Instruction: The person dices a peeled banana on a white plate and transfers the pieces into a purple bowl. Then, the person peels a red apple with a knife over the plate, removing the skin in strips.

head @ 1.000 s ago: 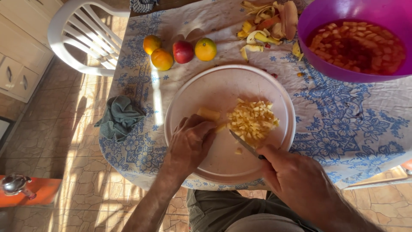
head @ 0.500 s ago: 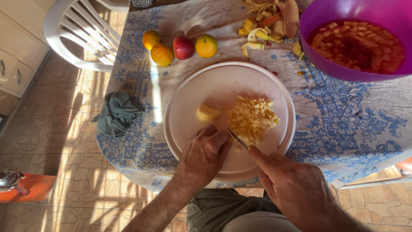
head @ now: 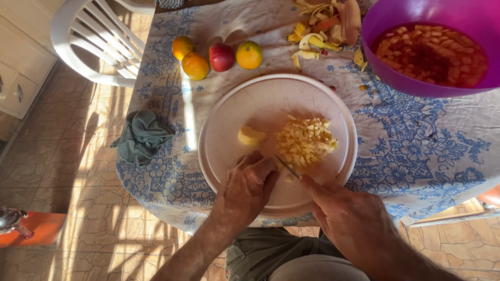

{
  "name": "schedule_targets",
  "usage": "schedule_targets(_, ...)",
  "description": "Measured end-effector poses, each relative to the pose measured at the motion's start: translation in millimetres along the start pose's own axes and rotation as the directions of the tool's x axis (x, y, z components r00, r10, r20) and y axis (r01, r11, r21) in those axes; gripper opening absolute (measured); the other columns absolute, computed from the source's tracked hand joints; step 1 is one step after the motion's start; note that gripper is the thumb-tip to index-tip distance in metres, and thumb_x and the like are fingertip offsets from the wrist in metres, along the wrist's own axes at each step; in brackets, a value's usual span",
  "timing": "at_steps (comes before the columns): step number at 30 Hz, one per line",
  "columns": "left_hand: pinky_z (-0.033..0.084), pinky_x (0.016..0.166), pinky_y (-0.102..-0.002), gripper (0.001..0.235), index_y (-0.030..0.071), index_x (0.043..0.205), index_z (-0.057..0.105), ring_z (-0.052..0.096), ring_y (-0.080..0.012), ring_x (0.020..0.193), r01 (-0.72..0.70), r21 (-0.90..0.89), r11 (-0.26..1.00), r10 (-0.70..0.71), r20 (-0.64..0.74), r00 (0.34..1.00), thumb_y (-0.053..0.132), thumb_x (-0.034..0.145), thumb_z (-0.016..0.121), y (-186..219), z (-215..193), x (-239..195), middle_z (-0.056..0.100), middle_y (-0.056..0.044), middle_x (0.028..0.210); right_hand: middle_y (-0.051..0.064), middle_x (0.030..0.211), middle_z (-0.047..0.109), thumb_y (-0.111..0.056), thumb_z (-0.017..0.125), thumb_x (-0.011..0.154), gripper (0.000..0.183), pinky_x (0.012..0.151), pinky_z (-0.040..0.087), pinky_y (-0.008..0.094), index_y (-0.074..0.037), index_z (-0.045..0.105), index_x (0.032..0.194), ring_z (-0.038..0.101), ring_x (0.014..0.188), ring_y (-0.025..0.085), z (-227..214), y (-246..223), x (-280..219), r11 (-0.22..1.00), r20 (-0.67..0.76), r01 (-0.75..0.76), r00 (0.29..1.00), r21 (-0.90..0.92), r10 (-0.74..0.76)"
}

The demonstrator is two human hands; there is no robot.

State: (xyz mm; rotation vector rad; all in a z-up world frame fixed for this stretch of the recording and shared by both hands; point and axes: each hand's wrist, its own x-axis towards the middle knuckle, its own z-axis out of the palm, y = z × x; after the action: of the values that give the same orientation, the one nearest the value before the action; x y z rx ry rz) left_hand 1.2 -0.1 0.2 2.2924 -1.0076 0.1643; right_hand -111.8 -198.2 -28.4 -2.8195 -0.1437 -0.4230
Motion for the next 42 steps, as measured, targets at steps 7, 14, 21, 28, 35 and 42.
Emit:
schedule_targets(7,0.058,0.069,-0.048,0.005,0.007,0.097,0.063,0.071,-0.0378,0.083,-0.034,-0.054,0.998,0.034,-0.002,0.999,0.009,0.098,0.059,7.6,-10.2,0.8,0.07,-0.013,0.093,0.003,0.095,0.077,-0.03,0.069,0.082,0.059,0.048,0.057,0.056,-0.03,0.059,0.14,0.073,0.056,0.039,-0.6,-5.5,2.4,1.0,0.079,-0.001,0.997,-0.025,0.003)
schedule_targets(14,0.059,0.068,-0.053,0.012,0.009,0.106,0.066,0.07,-0.0414,0.094,0.022,-0.038,0.999,-0.02,0.057,0.998,0.014,0.102,0.056,9.8,-11.5,-3.3,0.069,-0.013,0.099,0.002,0.101,0.078,-0.023,0.07,0.081,0.056,0.052,0.059,0.052,-0.024,0.063,0.136,0.075,0.069,0.033,-6.5,-10.3,2.5,0.998,0.02,0.038,0.999,0.045,-0.039)
schedule_targets(21,0.058,0.066,-0.051,0.013,0.008,0.099,0.063,0.071,-0.0398,0.094,0.042,-0.053,0.998,-0.04,0.04,0.998,0.018,0.103,0.056,11.4,-13.8,-3.7,0.071,-0.011,0.099,0.003,0.095,0.079,-0.025,0.069,0.084,0.056,0.051,0.058,0.053,-0.022,0.062,0.139,0.075,0.065,0.034,-2.5,-10.1,0.2,0.998,0.063,0.038,0.997,0.053,-0.041)
schedule_targets(28,0.057,0.074,-0.049,0.01,0.008,0.091,0.062,0.069,-0.0375,0.088,0.027,0.005,1.0,-0.027,0.0,1.0,0.015,0.098,0.062,-0.8,-7.3,-10.0,0.068,-0.011,0.093,0.002,0.096,0.078,-0.027,0.069,0.082,0.053,0.042,0.056,0.058,-0.024,0.063,0.135,0.072,0.054,0.04,-2.1,-16.1,1.3,0.999,0.046,0.035,0.998,-0.027,-0.034)
schedule_targets(35,0.058,0.074,-0.051,0.014,0.008,0.091,0.062,0.07,-0.0382,0.094,0.065,0.022,0.998,-0.065,0.012,0.998,0.019,0.1,0.061,-2.7,-7.9,-15.8,0.07,-0.011,0.096,0.004,0.088,0.077,-0.024,0.067,0.084,0.051,0.049,0.057,0.057,-0.023,0.063,0.135,0.073,0.06,0.038,-2.6,-19.8,-3.1,0.998,0.069,0.044,0.997,0.035,-0.046)
schedule_targets(42,0.059,0.074,-0.052,0.016,0.008,0.093,0.064,0.07,-0.0372,0.093,0.081,0.034,0.996,-0.081,0.014,0.997,0.021,0.1,0.063,-7.1,-5.6,-16.6,0.068,-0.01,0.093,0.003,0.094,0.078,-0.022,0.068,0.083,0.052,0.052,0.059,0.055,-0.021,0.063,0.135,0.075,0.064,0.036,-0.1,-19.9,-4.1,0.995,0.055,0.051,0.997,0.089,-0.056)
